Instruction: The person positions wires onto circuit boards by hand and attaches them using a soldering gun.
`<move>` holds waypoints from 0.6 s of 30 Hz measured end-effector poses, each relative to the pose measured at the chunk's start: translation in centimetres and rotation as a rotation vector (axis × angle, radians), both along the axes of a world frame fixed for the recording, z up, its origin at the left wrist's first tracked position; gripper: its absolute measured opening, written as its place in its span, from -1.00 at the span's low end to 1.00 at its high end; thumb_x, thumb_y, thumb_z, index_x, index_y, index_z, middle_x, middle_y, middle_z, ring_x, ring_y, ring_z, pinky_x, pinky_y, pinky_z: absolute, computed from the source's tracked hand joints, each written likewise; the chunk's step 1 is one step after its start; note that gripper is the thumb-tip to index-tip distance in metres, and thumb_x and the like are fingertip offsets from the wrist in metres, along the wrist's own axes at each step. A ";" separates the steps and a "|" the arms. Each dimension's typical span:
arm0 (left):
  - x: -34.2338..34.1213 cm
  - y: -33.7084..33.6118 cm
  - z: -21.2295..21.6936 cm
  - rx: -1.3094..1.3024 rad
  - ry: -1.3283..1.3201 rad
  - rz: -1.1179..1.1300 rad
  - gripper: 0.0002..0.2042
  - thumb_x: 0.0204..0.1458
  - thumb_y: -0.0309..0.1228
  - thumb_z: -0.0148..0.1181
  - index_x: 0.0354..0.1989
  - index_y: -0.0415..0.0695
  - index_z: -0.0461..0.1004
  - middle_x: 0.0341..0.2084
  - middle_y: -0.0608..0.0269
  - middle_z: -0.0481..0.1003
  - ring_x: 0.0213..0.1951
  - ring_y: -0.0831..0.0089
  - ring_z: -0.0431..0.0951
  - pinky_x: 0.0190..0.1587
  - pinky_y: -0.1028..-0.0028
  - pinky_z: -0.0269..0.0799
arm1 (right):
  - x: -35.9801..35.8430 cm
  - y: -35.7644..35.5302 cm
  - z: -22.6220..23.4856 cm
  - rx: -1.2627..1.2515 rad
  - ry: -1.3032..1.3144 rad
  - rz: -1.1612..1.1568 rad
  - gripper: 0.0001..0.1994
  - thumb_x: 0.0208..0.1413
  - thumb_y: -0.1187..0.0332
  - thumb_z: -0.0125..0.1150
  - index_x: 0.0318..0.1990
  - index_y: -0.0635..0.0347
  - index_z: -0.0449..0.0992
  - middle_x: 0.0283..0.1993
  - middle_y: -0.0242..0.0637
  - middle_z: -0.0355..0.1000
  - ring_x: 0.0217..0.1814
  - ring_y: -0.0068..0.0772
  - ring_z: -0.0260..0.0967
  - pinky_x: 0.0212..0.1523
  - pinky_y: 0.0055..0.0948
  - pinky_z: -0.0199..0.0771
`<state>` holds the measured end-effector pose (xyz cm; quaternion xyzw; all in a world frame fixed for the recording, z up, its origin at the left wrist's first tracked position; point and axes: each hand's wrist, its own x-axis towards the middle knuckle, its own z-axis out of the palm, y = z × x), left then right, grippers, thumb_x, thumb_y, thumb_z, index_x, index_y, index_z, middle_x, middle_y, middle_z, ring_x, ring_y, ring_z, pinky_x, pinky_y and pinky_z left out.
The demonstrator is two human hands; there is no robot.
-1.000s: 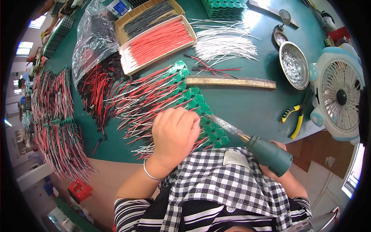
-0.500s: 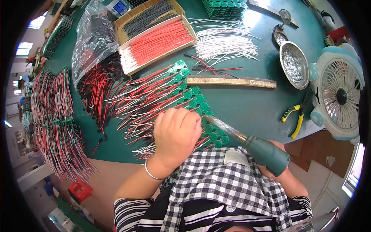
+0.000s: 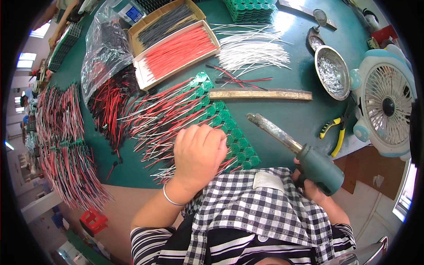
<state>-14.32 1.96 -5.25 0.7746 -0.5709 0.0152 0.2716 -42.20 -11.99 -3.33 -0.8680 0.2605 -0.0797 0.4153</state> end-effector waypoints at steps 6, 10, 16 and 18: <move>2.1 0.1 2.6 0.148 0.115 -0.127 -0.88 -0.17 -0.50 0.28 -0.44 -0.09 0.47 -0.52 0.29 0.41 -0.41 0.28 0.41 -0.32 0.32 0.27 | 0.8 0.1 -0.5 0.400 -0.358 -0.204 -0.40 0.20 -0.01 -0.02 0.15 0.37 0.22 -0.05 -0.14 0.39 -0.52 -0.38 0.37 -0.43 -0.44 0.39; 4.6 -3.5 5.4 0.147 -0.001 -0.343 -0.89 -0.13 -0.45 0.27 -0.40 -0.10 0.50 -0.50 0.25 0.41 -0.39 0.23 0.42 -0.29 0.29 0.31 | 1.4 -0.7 -0.5 0.398 -0.574 -0.410 -0.44 0.21 0.09 0.00 0.15 0.44 0.20 0.05 -0.04 0.36 -0.53 -0.35 0.39 -0.49 -0.45 0.37; 5.8 -11.1 2.5 -0.001 -0.229 -0.399 -0.88 -0.16 -0.48 0.27 -0.40 -0.10 0.53 -0.46 0.27 0.42 -0.31 0.24 0.41 -0.24 0.31 0.35 | 1.8 -1.1 -0.3 0.365 -0.682 -0.423 -0.45 0.20 0.13 0.01 0.16 0.42 0.18 0.02 -0.02 0.37 -0.53 -0.36 0.39 -0.52 -0.47 0.38; 6.0 -12.3 1.7 0.078 -0.239 -0.441 -0.91 -0.17 -0.48 0.27 -0.43 -0.07 0.56 -0.47 0.30 0.42 -0.29 0.25 0.41 -0.22 0.33 0.37 | 1.8 -1.0 -0.3 0.345 -0.679 -0.455 -0.46 0.22 0.11 -0.02 0.14 0.43 0.20 0.02 -0.04 0.36 -0.53 -0.39 0.38 -0.51 -0.47 0.37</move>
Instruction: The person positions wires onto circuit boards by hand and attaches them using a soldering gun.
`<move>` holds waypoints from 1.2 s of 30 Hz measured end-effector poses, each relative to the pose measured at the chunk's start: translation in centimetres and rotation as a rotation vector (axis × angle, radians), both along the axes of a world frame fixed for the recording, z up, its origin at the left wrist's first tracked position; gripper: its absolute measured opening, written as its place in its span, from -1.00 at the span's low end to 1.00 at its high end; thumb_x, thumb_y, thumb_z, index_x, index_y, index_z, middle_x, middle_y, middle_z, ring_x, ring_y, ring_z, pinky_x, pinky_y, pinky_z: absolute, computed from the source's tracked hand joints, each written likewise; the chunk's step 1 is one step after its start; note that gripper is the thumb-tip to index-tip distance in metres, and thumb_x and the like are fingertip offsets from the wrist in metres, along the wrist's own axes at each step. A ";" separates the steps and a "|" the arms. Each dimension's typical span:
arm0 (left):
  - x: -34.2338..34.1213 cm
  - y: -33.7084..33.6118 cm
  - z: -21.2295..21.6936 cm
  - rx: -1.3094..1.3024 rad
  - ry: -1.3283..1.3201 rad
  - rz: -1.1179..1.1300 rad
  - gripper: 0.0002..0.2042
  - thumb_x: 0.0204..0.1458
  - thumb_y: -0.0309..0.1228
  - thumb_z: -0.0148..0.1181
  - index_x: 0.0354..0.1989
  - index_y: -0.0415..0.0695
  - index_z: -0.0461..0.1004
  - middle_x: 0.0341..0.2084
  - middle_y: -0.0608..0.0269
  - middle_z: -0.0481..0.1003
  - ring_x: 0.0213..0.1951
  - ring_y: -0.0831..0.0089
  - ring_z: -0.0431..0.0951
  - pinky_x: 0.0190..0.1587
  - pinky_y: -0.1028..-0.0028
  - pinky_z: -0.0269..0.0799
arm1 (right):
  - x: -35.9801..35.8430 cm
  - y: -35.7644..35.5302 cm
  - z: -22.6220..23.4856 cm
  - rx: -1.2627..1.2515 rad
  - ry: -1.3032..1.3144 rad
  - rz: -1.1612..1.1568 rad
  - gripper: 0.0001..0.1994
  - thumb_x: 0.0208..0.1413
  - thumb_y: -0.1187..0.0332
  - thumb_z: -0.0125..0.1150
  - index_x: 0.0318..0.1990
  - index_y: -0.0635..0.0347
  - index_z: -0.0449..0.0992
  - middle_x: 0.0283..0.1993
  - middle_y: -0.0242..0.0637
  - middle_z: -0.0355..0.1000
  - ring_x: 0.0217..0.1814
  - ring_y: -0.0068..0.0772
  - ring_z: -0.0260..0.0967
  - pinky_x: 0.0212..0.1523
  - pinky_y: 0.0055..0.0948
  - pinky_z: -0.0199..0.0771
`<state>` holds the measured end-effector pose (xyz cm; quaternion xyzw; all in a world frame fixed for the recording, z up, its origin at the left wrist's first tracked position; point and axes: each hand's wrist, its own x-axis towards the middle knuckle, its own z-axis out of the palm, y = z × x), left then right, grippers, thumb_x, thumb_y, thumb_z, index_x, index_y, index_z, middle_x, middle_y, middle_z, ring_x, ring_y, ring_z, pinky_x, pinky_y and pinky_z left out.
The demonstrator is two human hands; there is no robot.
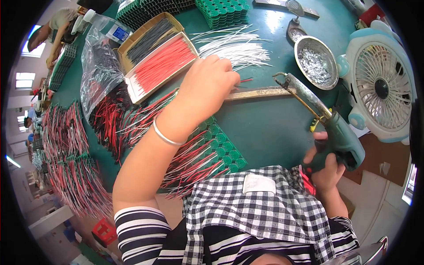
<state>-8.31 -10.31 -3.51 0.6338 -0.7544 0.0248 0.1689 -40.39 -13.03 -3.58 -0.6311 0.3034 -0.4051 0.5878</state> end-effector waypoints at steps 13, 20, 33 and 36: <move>1.5 -1.1 0.4 0.164 -0.043 -0.063 -0.93 -0.15 -0.43 0.27 -0.48 -0.09 0.52 -0.33 0.32 0.43 -0.13 0.30 0.36 -0.10 0.35 0.30 | 0.1 -0.2 0.0 0.057 -0.046 -0.074 -0.51 0.19 0.18 0.00 0.14 0.39 0.21 -0.02 0.00 0.38 -0.53 -0.36 0.40 -0.53 -0.49 0.40; 1.2 1.9 7.3 0.182 0.324 0.177 -0.94 0.01 -0.50 0.12 -0.40 -0.15 0.36 -0.50 0.27 0.39 -0.37 0.45 0.42 -0.32 0.45 0.33 | 0.1 -0.4 -0.2 0.111 -0.058 -0.122 -0.52 0.20 0.21 -0.01 0.15 0.39 0.19 0.00 0.05 0.37 -0.52 -0.34 0.40 -0.52 -0.45 0.42; -0.9 6.8 4.4 0.579 1.385 0.412 -0.77 0.29 -0.30 -0.14 0.00 -0.16 0.18 -0.23 0.12 0.48 -0.19 0.47 0.50 -0.20 0.53 0.43 | 2.1 0.5 0.1 0.100 -0.042 -0.194 -0.52 0.21 0.12 -0.04 0.00 0.48 0.29 -0.27 -0.06 0.42 -0.59 -0.45 0.31 -0.57 -0.50 0.32; -1.0 6.9 4.0 0.609 1.213 0.321 -0.62 0.27 -0.30 -0.09 0.20 -0.16 0.12 -0.09 0.08 0.47 -0.05 0.39 0.47 -0.04 0.44 0.39 | 0.3 0.0 -0.7 0.155 -0.074 -0.044 -0.49 0.19 0.17 -0.01 0.15 0.41 0.18 0.00 0.05 0.36 -0.53 -0.36 0.39 -0.52 -0.45 0.41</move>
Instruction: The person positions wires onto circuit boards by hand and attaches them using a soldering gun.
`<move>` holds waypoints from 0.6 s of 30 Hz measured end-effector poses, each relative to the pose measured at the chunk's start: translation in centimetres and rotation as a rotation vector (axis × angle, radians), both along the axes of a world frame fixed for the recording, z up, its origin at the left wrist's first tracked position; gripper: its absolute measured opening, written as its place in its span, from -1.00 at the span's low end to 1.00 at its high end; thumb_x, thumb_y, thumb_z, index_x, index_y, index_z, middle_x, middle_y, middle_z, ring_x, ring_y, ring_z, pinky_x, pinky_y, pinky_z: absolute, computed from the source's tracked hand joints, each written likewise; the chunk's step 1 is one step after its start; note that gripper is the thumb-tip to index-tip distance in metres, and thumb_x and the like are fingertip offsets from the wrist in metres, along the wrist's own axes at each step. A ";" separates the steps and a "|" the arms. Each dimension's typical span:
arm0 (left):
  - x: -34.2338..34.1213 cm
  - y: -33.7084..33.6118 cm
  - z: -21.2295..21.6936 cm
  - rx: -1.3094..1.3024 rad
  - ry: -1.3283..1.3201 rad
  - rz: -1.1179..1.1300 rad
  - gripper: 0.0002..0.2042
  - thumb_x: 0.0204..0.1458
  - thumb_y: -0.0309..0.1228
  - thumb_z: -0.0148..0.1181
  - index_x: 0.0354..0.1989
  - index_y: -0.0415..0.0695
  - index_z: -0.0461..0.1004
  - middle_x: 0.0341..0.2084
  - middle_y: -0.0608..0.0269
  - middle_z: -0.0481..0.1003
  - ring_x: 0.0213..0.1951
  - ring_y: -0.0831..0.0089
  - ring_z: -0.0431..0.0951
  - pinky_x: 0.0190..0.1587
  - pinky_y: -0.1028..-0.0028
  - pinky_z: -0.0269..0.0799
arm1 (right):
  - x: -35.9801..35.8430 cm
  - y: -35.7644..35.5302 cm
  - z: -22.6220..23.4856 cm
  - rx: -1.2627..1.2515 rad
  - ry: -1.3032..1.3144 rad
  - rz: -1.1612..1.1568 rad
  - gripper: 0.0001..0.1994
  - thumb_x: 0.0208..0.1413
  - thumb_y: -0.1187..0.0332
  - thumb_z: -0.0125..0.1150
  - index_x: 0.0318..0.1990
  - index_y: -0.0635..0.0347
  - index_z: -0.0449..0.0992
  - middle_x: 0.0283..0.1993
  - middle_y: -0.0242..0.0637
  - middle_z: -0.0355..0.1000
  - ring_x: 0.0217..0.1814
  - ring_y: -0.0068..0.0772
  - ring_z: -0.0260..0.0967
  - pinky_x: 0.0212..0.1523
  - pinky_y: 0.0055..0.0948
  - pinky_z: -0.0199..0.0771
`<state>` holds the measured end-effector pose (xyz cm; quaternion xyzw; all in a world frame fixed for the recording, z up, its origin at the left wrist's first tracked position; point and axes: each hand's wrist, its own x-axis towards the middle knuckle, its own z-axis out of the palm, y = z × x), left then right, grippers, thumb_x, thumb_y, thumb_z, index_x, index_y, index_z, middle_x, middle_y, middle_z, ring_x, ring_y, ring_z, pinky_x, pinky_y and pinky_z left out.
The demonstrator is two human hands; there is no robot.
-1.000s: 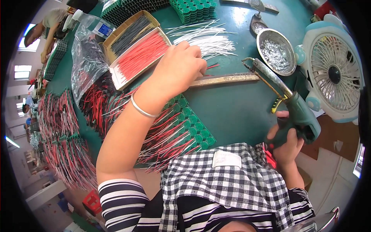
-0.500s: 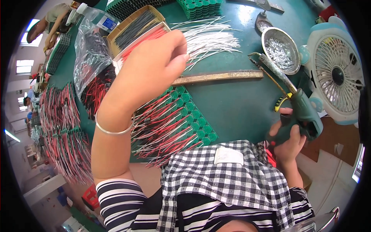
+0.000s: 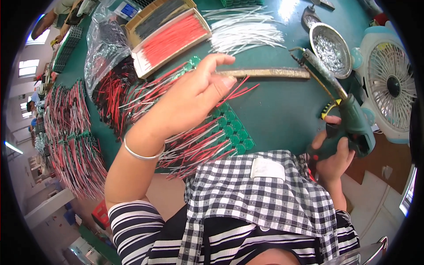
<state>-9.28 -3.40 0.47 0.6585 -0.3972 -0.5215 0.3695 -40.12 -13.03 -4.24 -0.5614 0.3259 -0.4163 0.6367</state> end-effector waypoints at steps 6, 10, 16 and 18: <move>0.0 1.4 -0.2 -0.206 -0.319 0.004 -0.72 0.12 -0.46 0.12 0.00 -0.22 0.38 -0.23 0.23 0.50 -0.14 0.50 0.48 -0.07 0.50 0.39 | 0.3 0.1 0.3 -0.005 0.006 -0.066 -0.48 0.21 0.21 -0.06 0.20 0.41 0.12 0.02 0.07 0.35 -0.52 -0.37 0.39 -0.50 -0.45 0.41; -1.5 2.8 -1.7 -0.255 -0.942 -0.253 -0.78 -0.12 -0.44 0.31 -0.29 -0.18 0.47 -0.42 0.17 0.46 -0.37 0.25 0.47 -0.28 0.36 0.39 | 1.2 0.2 0.8 0.010 0.043 -0.097 -0.53 0.22 0.17 -0.10 0.10 0.44 0.22 -0.29 -0.05 0.36 -0.56 -0.41 0.33 -0.52 -0.49 0.33; -1.8 2.9 -1.3 -0.337 -1.084 -0.137 -0.86 -0.16 -0.47 0.30 -0.40 -0.15 0.48 -0.50 0.20 0.45 -0.38 0.20 0.46 -0.28 0.30 0.37 | 1.4 0.4 0.6 0.001 0.082 -0.085 -0.52 0.21 0.12 -0.10 0.00 0.47 0.33 -0.61 -0.20 0.35 -0.60 -0.45 0.26 -0.54 -0.53 0.26; -1.7 2.7 0.5 -0.373 -1.145 -0.099 -0.88 -0.16 -0.50 0.28 -0.42 -0.15 0.49 -0.51 0.21 0.45 -0.38 0.21 0.47 -0.28 0.31 0.36 | 1.4 0.4 0.6 -0.002 0.076 -0.088 -0.52 0.21 0.13 -0.10 0.00 0.47 0.33 -0.61 -0.20 0.35 -0.60 -0.45 0.26 -0.54 -0.53 0.27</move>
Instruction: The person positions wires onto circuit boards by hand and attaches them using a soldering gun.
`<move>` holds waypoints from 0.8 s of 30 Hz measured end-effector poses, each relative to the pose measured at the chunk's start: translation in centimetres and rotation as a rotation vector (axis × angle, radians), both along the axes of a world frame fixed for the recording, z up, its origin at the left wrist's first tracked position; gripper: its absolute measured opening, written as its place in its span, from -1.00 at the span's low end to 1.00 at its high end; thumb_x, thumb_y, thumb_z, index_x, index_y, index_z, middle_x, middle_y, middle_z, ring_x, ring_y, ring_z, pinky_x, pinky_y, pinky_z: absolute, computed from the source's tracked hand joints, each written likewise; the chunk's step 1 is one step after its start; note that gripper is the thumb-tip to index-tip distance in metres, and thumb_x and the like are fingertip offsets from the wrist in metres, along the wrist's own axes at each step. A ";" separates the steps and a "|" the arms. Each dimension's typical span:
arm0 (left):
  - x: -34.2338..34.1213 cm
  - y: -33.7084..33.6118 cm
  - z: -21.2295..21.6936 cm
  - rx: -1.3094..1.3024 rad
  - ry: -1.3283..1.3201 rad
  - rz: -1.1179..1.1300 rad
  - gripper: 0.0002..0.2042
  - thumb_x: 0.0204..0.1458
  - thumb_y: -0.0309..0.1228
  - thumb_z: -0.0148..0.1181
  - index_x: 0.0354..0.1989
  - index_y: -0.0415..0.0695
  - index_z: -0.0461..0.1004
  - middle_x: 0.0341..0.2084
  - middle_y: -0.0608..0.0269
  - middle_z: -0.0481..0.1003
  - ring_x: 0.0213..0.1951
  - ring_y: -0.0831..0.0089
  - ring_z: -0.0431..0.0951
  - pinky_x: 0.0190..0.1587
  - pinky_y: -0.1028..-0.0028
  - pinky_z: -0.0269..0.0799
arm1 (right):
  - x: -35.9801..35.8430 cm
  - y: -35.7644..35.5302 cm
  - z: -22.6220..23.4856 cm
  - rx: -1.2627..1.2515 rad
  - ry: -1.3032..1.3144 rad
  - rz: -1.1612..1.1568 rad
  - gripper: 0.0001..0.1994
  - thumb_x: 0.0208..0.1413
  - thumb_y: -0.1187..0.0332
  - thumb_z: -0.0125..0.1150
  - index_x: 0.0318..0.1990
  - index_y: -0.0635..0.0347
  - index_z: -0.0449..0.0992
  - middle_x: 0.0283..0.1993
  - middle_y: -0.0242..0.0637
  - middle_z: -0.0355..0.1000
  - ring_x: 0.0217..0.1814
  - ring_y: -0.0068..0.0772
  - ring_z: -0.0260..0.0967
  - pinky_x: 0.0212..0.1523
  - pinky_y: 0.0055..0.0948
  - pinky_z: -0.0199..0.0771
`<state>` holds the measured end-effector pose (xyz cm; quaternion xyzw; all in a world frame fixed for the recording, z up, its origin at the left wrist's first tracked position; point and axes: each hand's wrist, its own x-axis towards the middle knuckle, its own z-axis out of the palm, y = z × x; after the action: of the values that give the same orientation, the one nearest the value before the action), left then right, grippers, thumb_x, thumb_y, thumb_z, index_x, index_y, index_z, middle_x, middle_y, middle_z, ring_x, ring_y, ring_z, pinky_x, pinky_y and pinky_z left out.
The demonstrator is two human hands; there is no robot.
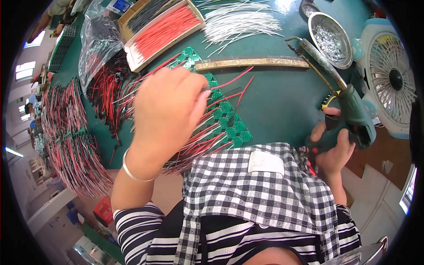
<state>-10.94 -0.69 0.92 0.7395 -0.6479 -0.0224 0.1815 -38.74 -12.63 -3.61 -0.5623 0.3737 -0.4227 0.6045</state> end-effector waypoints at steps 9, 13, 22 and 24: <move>3.4 3.5 -2.6 0.055 0.281 0.165 -0.88 -0.16 -0.48 0.30 -0.43 -0.16 0.50 -0.51 0.26 0.45 -0.36 0.26 0.44 -0.23 0.31 0.32 | -0.7 -0.3 -0.7 0.007 -0.067 0.069 -0.49 0.20 0.19 -0.04 0.18 0.40 0.14 0.00 0.07 0.37 -0.53 -0.39 0.39 -0.52 -0.47 0.41; 2.8 2.5 -2.3 -0.005 0.200 0.204 -0.87 -0.15 -0.43 0.31 -0.42 -0.12 0.50 -0.47 0.26 0.45 -0.33 0.25 0.44 -0.22 0.28 0.30 | -0.2 -0.2 0.0 0.020 -0.054 0.031 -0.52 0.20 0.19 -0.06 0.10 0.46 0.20 -0.09 0.00 0.39 -0.54 -0.41 0.36 -0.51 -0.45 0.40; -0.4 -2.1 -5.2 -0.012 0.121 -0.025 -0.90 -0.11 -0.41 0.29 -0.42 -0.10 0.52 -0.50 0.24 0.39 -0.33 0.23 0.40 -0.26 0.31 0.28 | -1.2 -0.2 -0.5 -0.001 -0.047 0.072 -0.51 0.20 0.19 -0.05 0.10 0.47 0.20 -0.11 0.01 0.39 -0.55 -0.41 0.36 -0.51 -0.45 0.39; -1.0 -2.0 -5.3 -0.013 0.048 0.000 -0.90 -0.10 -0.41 0.28 -0.45 -0.08 0.46 -0.48 0.29 0.39 -0.31 0.24 0.41 -0.24 0.26 0.29 | -1.5 -0.2 -0.7 0.013 -0.085 0.091 -0.50 0.21 0.21 -0.05 0.17 0.44 0.14 0.00 0.08 0.37 -0.53 -0.38 0.39 -0.51 -0.46 0.41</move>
<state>-11.90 -2.74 -4.34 0.7375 -0.6435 -0.0356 0.2018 -40.29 -12.83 -4.34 -0.5563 0.3244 -0.4158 0.6422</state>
